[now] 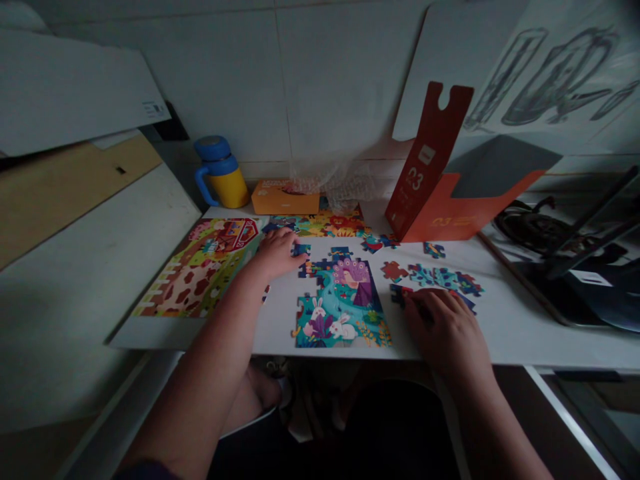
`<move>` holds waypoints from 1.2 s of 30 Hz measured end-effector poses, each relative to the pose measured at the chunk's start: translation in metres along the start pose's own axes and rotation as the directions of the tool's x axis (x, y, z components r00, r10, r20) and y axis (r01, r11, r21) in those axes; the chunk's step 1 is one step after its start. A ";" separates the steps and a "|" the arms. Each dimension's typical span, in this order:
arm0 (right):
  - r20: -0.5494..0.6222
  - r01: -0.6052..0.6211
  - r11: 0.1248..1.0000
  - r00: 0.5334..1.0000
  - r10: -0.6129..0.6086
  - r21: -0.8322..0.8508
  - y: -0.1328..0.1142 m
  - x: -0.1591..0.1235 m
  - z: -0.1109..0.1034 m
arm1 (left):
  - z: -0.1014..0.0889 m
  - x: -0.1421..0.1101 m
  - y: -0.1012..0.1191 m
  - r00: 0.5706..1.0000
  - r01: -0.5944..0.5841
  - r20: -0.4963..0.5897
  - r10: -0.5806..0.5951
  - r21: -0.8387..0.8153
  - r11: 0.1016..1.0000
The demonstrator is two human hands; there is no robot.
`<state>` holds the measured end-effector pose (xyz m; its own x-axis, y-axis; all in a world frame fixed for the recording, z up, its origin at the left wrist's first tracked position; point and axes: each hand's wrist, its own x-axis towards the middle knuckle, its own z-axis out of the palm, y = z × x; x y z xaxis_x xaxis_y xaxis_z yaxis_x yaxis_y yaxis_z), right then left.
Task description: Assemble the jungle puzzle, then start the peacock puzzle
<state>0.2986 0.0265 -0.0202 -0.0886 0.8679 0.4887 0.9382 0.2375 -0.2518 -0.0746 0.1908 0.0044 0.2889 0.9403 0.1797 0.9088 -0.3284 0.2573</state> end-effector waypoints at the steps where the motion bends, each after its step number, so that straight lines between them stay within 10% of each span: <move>1: -0.004 0.001 1.000 1.000 -0.001 -0.002 0.000 0.000 0.000 | 0.000 0.000 -0.005 1.000 0.011 -0.003 -0.011 -0.009 1.000; 12: -0.015 0.003 1.000 1.000 -0.003 -0.018 0.003 -0.001 0.001 | -0.010 -0.015 -0.020 0.982 0.074 -0.149 -0.115 -0.257 0.964; 20: -0.015 0.017 1.000 1.000 -0.017 -0.006 0.002 -0.001 0.002 | -0.010 -0.013 -0.015 0.986 0.059 -0.058 -0.153 -0.747 0.663; 36: 0.011 -0.002 1.000 1.000 0.002 -0.002 -0.001 0.001 -0.001 | -0.019 -0.020 0.001 0.995 0.076 0.008 -0.104 -0.742 0.666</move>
<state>0.2983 0.0263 -0.0185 -0.0899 0.8731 0.4793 0.9390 0.2347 -0.2514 -0.0852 0.1699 0.0193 0.1949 0.9702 0.1441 0.4044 -0.2134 0.8893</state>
